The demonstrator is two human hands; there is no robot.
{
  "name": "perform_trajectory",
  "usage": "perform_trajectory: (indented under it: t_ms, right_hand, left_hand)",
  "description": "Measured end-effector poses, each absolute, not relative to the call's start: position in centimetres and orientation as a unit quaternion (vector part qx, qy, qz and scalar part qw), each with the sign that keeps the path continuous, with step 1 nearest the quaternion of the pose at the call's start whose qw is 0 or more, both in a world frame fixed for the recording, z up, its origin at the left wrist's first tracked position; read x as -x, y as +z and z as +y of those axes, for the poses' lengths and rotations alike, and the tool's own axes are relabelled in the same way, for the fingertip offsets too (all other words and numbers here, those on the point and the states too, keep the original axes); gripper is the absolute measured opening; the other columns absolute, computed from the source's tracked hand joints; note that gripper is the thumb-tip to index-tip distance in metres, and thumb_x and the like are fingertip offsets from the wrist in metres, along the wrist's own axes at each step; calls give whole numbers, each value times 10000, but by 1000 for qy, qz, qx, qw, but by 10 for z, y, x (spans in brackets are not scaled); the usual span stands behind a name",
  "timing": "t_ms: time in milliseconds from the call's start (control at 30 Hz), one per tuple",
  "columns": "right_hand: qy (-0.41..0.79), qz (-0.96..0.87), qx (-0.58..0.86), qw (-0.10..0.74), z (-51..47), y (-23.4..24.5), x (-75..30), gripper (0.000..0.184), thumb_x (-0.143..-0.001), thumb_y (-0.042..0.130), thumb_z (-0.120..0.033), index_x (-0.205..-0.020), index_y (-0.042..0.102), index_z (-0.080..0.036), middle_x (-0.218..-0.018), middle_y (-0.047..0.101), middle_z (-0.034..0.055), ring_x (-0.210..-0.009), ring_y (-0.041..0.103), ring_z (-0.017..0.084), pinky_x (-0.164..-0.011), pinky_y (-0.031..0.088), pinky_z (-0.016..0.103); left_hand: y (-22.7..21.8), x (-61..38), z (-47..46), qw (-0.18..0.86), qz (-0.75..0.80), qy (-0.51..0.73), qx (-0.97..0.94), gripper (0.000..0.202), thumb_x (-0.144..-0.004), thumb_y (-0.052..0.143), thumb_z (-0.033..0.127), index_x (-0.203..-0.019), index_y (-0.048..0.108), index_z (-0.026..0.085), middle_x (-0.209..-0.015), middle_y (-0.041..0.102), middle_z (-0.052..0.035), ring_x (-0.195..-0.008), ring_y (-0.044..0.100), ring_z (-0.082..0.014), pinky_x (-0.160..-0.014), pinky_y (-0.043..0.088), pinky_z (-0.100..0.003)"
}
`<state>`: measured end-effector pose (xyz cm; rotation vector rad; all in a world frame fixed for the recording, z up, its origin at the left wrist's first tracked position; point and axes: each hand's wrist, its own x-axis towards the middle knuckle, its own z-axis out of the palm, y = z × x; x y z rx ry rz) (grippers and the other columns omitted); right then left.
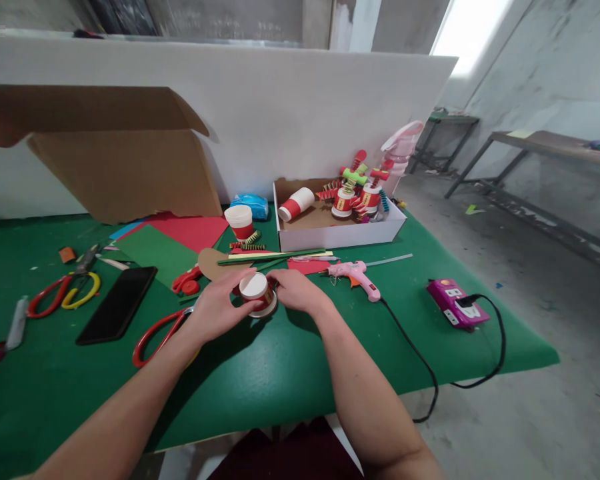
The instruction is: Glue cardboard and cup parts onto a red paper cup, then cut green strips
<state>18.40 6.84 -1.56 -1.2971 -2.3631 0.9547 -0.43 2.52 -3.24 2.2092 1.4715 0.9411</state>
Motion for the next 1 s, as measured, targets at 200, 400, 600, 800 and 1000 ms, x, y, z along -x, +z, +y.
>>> perform_trajectory:
  t_ms: [200,400,600,800,1000]
  right_hand:
    - [333,-818,449,136,69,-17,-184,466,-710,417,41,-1062,681,-112,-973,726,103,-895,633,200,-839,462,310]
    - [393,-814,390,175,69,-16,-187,572,-684,525,-5,-1249,572,-87,-1234,643,166,-1105,607,260,-977,453,393]
    - [469,-793,328,210,64,-15,-185,884,-733,668,-176,-1514,255,-174,-1468,466,139,-1292,502,267,-1076,401,418]
    - [433,-819,289,240,61,-21,-174,723,-872,622,-379,-1508,315,-222,-1507,433,101,-1346,452,253,-1125,343,412]
    - [386,-847,312,190,61,-17,-175,745,-906,564,-381,-1548,219,-223,-1530,406,113,-1366,433,260,-1128,334,431]
  left_hand:
    - [-30,4,24,161,522,316,-776,461,-745,706,296,-1190,614,218,-1197,694,-68,-1137,633,-279,-961,511,-418]
    - [-24,4,25,168,512,299,-787,452,-766,701,304,-1199,602,221,-1202,687,-61,-1118,634,-269,-954,509,-415]
    - [-18,9,26,179,476,271,-817,481,-784,666,252,-1250,556,202,-1205,667,-86,-1109,617,-275,-926,501,-402]
    - [-17,10,28,197,486,251,-814,253,-778,607,180,-1030,605,164,-1008,683,-97,-900,639,-253,-767,513,-365]
    - [-14,25,32,252,462,269,-807,347,-781,609,199,-1128,606,193,-1071,692,-78,-934,649,-227,-804,526,-346]
